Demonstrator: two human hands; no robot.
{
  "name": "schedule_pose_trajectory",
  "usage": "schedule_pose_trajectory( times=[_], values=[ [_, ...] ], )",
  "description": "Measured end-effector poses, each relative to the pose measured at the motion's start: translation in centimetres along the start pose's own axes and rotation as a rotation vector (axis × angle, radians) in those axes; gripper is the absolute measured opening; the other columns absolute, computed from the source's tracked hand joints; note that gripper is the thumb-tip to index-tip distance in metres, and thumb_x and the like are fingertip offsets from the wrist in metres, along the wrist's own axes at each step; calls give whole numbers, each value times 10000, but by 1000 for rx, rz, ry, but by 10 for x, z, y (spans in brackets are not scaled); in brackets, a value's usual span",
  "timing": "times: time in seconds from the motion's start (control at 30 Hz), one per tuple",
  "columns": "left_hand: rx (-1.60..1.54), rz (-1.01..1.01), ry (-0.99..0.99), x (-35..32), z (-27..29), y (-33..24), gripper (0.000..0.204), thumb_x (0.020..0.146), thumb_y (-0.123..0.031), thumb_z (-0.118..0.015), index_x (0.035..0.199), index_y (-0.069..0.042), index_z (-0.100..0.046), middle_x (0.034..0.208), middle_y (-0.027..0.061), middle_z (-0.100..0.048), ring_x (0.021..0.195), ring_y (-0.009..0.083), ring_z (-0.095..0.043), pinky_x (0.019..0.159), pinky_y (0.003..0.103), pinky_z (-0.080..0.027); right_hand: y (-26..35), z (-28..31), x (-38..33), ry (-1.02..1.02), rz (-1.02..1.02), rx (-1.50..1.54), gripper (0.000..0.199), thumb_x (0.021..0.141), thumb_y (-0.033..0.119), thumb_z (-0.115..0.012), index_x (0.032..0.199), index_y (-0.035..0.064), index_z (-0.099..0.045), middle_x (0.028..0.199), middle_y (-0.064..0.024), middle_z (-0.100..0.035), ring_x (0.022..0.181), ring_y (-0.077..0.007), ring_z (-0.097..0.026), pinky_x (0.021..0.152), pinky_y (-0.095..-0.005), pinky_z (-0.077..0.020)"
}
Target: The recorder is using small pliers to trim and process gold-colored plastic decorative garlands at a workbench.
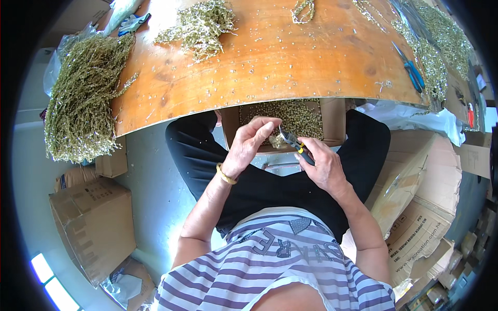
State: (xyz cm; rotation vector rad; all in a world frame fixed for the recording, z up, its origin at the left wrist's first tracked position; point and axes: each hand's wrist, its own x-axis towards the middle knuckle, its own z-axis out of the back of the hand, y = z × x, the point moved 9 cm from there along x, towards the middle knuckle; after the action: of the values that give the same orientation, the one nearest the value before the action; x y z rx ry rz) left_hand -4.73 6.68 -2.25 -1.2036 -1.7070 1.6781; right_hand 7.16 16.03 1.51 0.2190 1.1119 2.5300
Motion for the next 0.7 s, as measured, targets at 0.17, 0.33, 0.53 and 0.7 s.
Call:
schedule_pose_trajectory(
  times=[0.17, 0.33, 0.53, 0.7],
  values=[
    [-339, 24, 125, 8, -6, 7, 146, 877, -154, -538, 926, -24, -583, 926, 35, -579, 859, 83, -493, 802, 239, -381, 9, 0, 1, 2, 58, 24, 331, 757, 103, -627, 1058, 18, -519, 917, -153, -580, 763, -274, -593, 672, -342, -484],
    [-314, -216, 18, 8, -12, -7, 102, 882, -126, -519, 879, -30, -554, 922, 39, -547, 867, 95, -478, 795, 245, -371, 4, -4, -2, -68, -82, 167, 319, 765, 85, -629, 1054, 7, -519, 883, -134, -577, 738, -224, -584, 664, -301, -472],
    [-555, -323, -171, -1, -15, -9, 85, 892, -118, -497, 893, -47, -543, 938, 26, -533, 856, 85, -460, 795, 233, -366, 0, -13, -2, -174, -100, 328, 321, 777, 86, -630, 1064, 3, -511, 862, -121, -573, 726, -194, -573, 645, -289, -460],
    [-1014, 52, 34, 6, -42, 21, 86, 890, -138, -482, 916, -73, -532, 888, 8, -552, 839, 115, -502, 811, 280, -394, 2, -13, 1, -281, -60, 407, 312, 784, 87, -625, 1061, 1, -511, 900, -140, -577, 765, -237, -587, 648, -311, -470]
  ],
)
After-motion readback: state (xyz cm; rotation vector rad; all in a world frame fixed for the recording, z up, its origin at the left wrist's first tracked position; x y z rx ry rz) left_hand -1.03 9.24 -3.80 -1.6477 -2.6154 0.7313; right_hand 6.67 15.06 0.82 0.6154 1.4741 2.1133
